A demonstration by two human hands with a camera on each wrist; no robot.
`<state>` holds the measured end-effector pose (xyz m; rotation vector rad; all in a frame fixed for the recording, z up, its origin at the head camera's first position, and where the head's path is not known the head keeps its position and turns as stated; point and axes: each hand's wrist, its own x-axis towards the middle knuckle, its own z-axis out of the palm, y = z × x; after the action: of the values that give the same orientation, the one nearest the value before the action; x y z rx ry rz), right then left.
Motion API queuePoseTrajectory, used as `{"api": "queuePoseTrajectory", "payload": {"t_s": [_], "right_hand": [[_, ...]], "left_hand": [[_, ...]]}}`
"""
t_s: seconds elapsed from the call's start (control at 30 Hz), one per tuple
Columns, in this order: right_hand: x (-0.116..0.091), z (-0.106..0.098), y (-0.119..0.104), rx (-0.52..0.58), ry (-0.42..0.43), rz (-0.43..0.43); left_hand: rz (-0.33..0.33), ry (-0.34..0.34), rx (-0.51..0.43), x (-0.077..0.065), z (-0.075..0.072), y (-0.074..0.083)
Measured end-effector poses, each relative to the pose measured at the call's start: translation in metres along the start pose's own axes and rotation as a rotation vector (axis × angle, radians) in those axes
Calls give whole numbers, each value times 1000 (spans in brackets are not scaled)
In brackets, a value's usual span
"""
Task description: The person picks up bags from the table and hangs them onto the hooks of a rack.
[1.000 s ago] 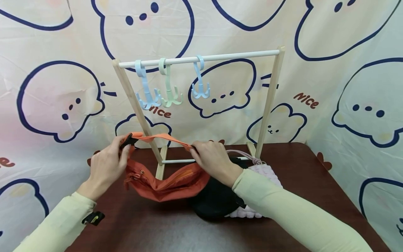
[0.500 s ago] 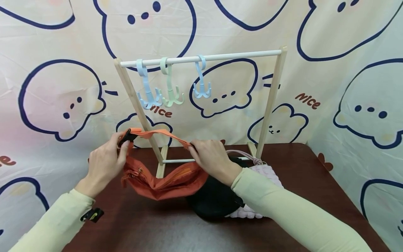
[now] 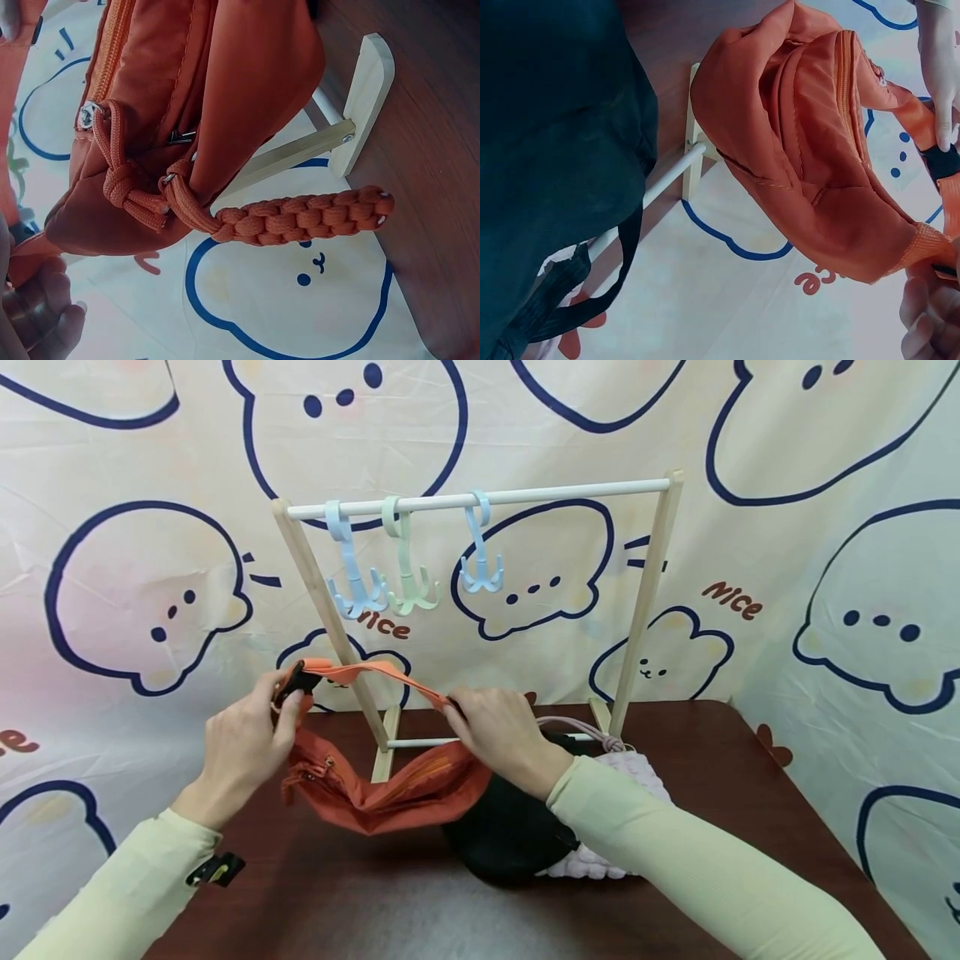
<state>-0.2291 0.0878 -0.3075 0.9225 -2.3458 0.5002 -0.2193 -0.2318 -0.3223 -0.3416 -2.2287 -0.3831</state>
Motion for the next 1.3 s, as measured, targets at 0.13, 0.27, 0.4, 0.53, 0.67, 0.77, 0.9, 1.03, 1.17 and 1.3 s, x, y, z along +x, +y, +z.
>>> {"api": "queuePoseTrajectory", "payload": {"t_s": [0.13,0.27,0.4,0.53,0.67,0.77,0.9,1.03,1.17,1.3], "right_hand": [[0,-2,-1,0,4,0],[1,-3,-2,2,11,2],[2,-4,-4,6,17,4],[4,-4,-6,4,16,7],[7,-5,-8,5,18,3],[8,-5,-10,7,27,-1],[11,-4,-13,1,36,-8],[12,-4,-15,5,37,-12],[13,-4,-14,25,41,3],[13,-4,-14,37,47,9]], "left_hand": [[-3,0,-9,2,-2,0],[-8,5,-15,3,-5,0],[-9,5,-17,5,-10,0],[-20,6,-19,7,-12,0],[-26,14,-18,8,-14,0],[-24,31,-18,9,-15,0],[-28,49,-11,10,-17,0],[-39,56,-2,12,-19,0],[-39,62,-10,13,-20,1],[-37,72,-24,14,-20,1]]}}
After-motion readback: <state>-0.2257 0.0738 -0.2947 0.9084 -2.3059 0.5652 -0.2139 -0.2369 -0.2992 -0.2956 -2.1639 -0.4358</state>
